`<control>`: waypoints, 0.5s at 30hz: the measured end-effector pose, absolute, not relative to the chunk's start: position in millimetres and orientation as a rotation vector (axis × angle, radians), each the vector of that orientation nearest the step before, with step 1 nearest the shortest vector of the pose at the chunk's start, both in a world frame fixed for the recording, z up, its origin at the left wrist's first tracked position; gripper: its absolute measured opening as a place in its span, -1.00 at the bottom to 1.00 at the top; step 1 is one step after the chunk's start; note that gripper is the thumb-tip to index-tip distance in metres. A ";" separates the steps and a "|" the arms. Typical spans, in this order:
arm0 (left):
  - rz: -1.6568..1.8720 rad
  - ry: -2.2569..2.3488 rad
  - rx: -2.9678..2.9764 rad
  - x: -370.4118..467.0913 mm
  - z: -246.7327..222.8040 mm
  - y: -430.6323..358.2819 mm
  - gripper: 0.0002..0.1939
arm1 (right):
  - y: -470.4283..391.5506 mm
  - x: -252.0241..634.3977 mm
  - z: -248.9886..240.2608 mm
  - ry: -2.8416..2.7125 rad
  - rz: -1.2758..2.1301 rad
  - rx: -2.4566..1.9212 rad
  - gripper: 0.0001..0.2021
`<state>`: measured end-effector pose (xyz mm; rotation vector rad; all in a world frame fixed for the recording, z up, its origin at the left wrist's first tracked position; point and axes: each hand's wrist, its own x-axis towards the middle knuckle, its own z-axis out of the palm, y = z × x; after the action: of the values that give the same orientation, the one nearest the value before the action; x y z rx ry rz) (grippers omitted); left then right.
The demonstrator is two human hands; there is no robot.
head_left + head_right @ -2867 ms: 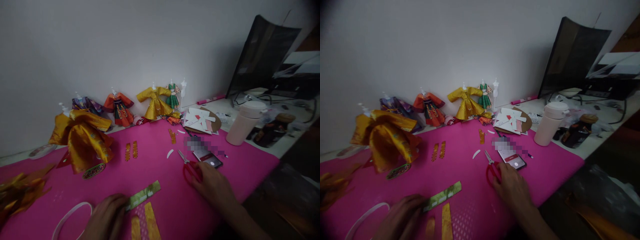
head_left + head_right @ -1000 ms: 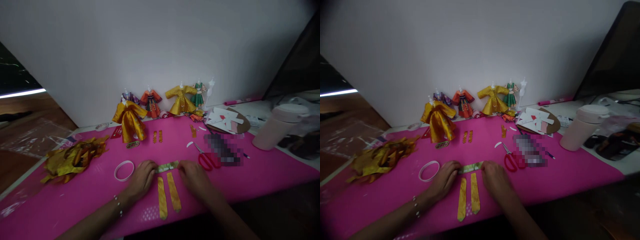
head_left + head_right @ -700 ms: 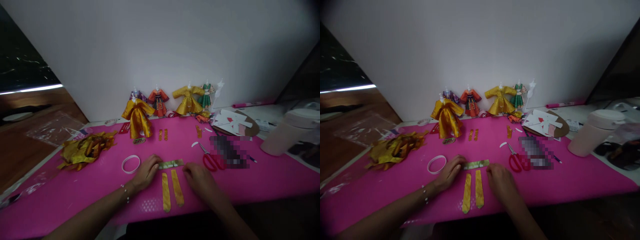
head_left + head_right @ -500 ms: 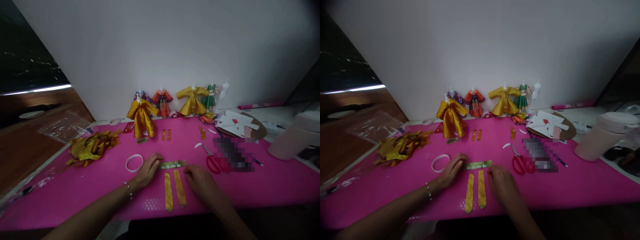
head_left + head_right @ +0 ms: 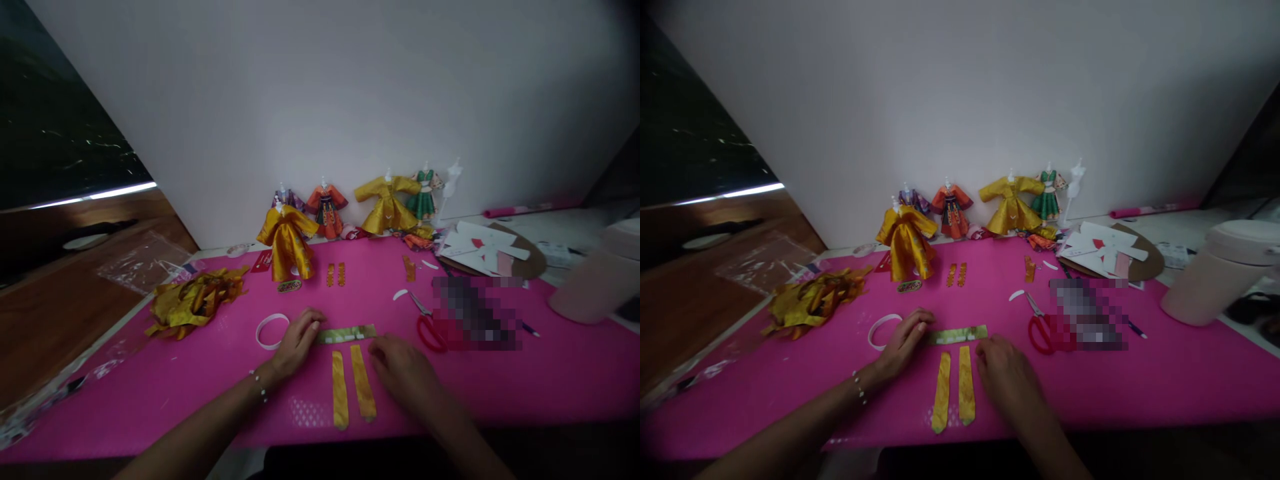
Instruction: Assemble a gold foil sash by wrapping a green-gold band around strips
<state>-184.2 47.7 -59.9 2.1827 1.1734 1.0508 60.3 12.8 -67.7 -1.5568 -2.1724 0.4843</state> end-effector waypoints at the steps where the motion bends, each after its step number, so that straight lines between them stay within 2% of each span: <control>1: 1.044 1.173 2.195 -184.4 -57.6 47.6 -0.74 | 11.9 59.7 -66.5 -2.170 0.488 -1.557 -0.84; 9: 0.965 1.318 2.269 -186.7 -47.3 42.7 -0.90 | 0.1 56.4 -58.6 -2.244 0.553 -1.453 -0.80; 15: 0.878 1.449 2.311 -177.1 -44.3 7.7 -0.87 | -7.6 57.0 -54.0 -2.414 0.588 -1.401 -0.86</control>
<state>-177.1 7.7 -44.3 2.3112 1.4494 0.8783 57.0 -7.6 -54.0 -1.4011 -2.4144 0.5880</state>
